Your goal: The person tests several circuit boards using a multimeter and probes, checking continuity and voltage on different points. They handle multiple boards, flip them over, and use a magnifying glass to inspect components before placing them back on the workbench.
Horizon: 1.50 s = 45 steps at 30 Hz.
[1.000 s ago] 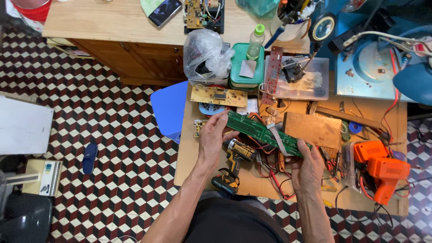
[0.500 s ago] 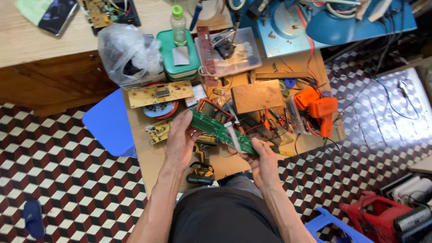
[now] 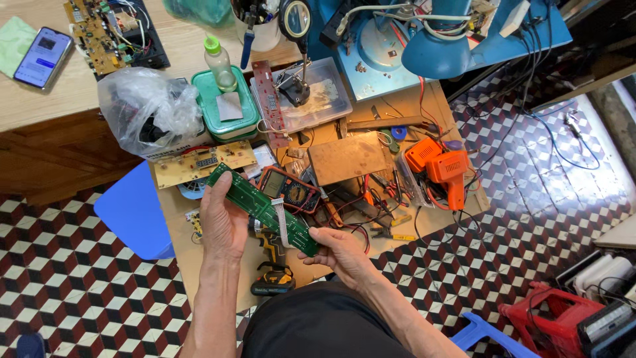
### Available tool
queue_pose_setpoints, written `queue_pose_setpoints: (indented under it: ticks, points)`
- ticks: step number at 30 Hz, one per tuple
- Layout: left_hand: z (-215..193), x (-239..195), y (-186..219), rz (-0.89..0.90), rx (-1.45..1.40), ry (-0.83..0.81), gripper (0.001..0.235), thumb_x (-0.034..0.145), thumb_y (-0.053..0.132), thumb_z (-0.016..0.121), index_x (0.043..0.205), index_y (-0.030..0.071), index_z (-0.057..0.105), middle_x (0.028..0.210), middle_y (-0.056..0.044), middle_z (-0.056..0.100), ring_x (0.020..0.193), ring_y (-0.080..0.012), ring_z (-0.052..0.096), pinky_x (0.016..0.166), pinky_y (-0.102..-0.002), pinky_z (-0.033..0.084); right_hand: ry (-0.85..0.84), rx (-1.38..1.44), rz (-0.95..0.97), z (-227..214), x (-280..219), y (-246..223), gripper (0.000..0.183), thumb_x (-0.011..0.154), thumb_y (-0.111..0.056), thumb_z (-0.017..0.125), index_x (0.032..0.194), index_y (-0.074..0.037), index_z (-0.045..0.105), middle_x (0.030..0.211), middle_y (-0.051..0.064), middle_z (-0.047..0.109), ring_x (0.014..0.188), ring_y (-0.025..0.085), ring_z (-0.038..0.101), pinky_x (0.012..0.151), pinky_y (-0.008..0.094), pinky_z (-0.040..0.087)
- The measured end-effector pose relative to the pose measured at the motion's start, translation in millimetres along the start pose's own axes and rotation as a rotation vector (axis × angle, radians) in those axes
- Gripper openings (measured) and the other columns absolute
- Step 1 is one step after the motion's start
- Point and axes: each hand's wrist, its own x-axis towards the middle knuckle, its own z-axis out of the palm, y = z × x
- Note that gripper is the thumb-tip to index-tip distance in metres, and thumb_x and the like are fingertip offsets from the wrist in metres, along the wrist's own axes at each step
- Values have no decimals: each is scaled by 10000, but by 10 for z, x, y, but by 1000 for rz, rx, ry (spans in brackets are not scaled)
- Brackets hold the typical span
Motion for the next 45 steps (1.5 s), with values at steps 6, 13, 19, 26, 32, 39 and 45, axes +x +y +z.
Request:
queue_pose_setpoints:
  ticks: [6,13,19,26,32,39,45]
  points:
    - [269,50,-144,56,74,34,265,924,160,740,1123,60,596,981,-98,727,868,-191,714,813,-325,618,-102,22,90,-154,53,-163,352,992,-234,620,1172,65,672,1016,133,745,880,217,757,811,354,651]
    - [523,185,-528,35,193,63,268,941,173,737,1126,3,643,887,-107,708,768,-168,714,732,-282,619,-194,-208,265,-440,132,-321,376,986,-278,643,1157,50,709,1060,117,749,930,180,727,900,336,622]
    - [601,224,-809,13,244,121,248,917,178,740,1080,20,638,908,-61,729,773,-133,714,708,-273,611,-188,-471,273,-861,241,-611,381,965,-295,638,1187,1,731,1073,127,761,955,184,736,925,338,594]
    - [628,214,-1071,-62,335,211,201,912,187,720,1049,42,690,886,-55,733,722,-121,694,656,-271,597,-97,-417,260,-1259,423,-908,356,979,-236,604,1204,17,713,1090,129,768,937,191,733,862,310,599]
    - [560,336,-1262,-181,289,165,191,932,208,713,1035,48,729,830,-45,706,697,-118,669,633,-258,562,-46,-285,236,-1441,491,-978,346,997,-223,601,1210,37,684,1091,144,755,918,189,720,833,297,584]
    - [573,517,-1420,-270,219,137,229,897,154,725,1096,51,676,1006,-62,734,791,-128,692,693,-278,599,30,-152,129,-1597,295,-974,351,989,-222,593,1202,45,674,1081,157,754,941,216,734,845,316,594]
    - [660,496,-1495,-344,335,80,254,904,172,732,1113,41,671,1041,-82,734,790,-136,687,692,-280,600,61,-130,91,-1656,232,-921,351,1004,-223,585,1207,54,661,1085,165,737,938,210,739,859,325,610]
